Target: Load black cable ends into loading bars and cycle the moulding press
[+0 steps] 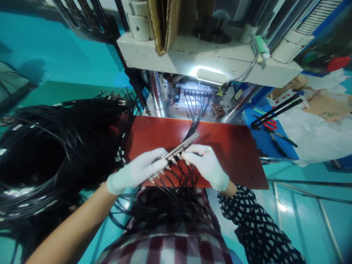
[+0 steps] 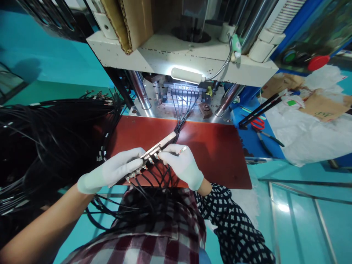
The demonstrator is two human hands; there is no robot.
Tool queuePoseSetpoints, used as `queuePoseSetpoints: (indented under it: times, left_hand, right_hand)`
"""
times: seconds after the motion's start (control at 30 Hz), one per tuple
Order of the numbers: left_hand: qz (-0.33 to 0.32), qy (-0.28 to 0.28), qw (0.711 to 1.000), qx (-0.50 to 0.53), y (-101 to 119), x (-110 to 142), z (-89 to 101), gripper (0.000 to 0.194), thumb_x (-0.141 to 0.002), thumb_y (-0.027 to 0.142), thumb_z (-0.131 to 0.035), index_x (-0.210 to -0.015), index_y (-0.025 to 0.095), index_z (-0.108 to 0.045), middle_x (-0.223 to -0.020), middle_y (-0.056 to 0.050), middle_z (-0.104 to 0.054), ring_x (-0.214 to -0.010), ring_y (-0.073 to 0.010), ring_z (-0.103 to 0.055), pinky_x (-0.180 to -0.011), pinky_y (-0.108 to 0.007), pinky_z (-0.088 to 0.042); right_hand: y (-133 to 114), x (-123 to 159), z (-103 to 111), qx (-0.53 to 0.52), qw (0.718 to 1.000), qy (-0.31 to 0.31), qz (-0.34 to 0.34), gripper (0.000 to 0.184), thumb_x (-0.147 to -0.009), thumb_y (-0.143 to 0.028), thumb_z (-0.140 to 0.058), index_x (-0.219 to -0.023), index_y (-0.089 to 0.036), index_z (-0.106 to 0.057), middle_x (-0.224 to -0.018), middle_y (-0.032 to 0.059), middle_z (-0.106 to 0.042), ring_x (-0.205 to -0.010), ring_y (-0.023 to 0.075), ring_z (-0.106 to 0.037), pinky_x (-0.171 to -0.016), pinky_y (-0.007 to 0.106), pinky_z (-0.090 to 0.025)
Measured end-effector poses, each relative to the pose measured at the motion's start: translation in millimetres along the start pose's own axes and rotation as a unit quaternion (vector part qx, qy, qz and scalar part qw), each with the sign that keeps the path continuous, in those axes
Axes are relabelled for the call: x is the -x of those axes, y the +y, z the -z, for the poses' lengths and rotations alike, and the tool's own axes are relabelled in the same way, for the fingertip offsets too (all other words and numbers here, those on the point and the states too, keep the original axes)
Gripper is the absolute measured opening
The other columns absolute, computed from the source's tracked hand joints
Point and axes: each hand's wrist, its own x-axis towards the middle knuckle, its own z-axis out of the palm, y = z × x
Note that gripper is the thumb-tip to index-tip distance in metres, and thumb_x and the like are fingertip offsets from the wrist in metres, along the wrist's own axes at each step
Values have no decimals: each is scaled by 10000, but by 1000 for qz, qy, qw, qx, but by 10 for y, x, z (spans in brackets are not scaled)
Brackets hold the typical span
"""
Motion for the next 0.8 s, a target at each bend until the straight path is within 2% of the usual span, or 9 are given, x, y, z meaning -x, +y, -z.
queuePoseSetpoints:
  times: [0.07,0.13,0.3,0.37,0.5,0.6,0.67,0.73,0.8]
  left_hand:
    - [-19,14,996,-87,49,-18,-2,315,-1003,457,-456,-901,166,-519,-803,24,-482,-709,-106,-459,-657,-242,-403]
    - [-26,23,992,-122,78,-34,-17,313,-1006,456,-446,-901,169,-517,-800,29,-486,-716,-109,-452,-673,-247,-391]
    - [-1,49,998,-51,38,-6,-7,334,-1003,486,-447,-884,179,-505,-763,37,-478,-677,-107,-448,-627,-235,-392]
    - [8,63,998,-26,2,24,34,326,-1001,486,-455,-902,182,-516,-783,32,-488,-683,-106,-457,-627,-231,-399]
    - [13,84,996,23,-39,70,101,327,-987,492,-480,-918,179,-541,-810,13,-521,-700,-113,-482,-620,-230,-413]
    - [13,86,993,84,-53,86,106,328,-974,490,-503,-909,173,-555,-795,6,-533,-665,-106,-483,-581,-220,-409]
    - [14,82,989,123,-69,90,95,327,-971,485,-511,-897,170,-553,-769,10,-522,-617,-91,-462,-540,-207,-391]
    - [13,70,985,155,-89,87,78,324,-969,478,-519,-890,165,-548,-749,16,-507,-584,-78,-441,-512,-192,-375]
    - [14,53,984,169,-102,79,52,316,-968,466,-531,-895,159,-547,-743,17,-500,-580,-71,-436,-508,-182,-376]
  right_hand:
    - [9,-16,1,0,1000,2,0,191,-804,-272,-656,-644,-169,-656,-624,-13,-587,-630,122,-496,-628,262,-414]
    - [17,-30,14,1,1000,3,-11,174,-801,-297,-668,-686,-167,-684,-655,-6,-608,-651,124,-512,-640,264,-419]
    - [126,19,148,-53,997,28,-55,186,-746,-330,-751,-845,-183,-693,-702,-9,-626,-617,118,-531,-570,254,-399]
    - [208,81,215,-107,993,28,-42,178,-763,-333,-749,-843,-187,-689,-754,10,-649,-618,110,-529,-565,251,-393]
    - [379,217,277,-202,979,1,-8,225,-839,-405,-718,-939,-204,-731,-1004,86,-721,-642,102,-541,-579,257,-408]
    - [461,286,288,-266,964,0,-7,315,-769,-527,-768,-845,-225,-716,-872,67,-726,-604,120,-551,-556,268,-414]
    - [458,300,300,-298,954,-8,19,358,-714,-573,-790,-742,-233,-682,-730,27,-683,-543,112,-506,-536,269,-384]
    - [387,277,303,-278,960,-10,34,307,-725,-506,-789,-686,-228,-664,-627,-8,-621,-480,88,-416,-513,262,-319]
    - [261,220,277,-185,983,13,10,227,-770,-395,-746,-665,-211,-666,-572,-19,-582,-471,86,-370,-506,266,-275]
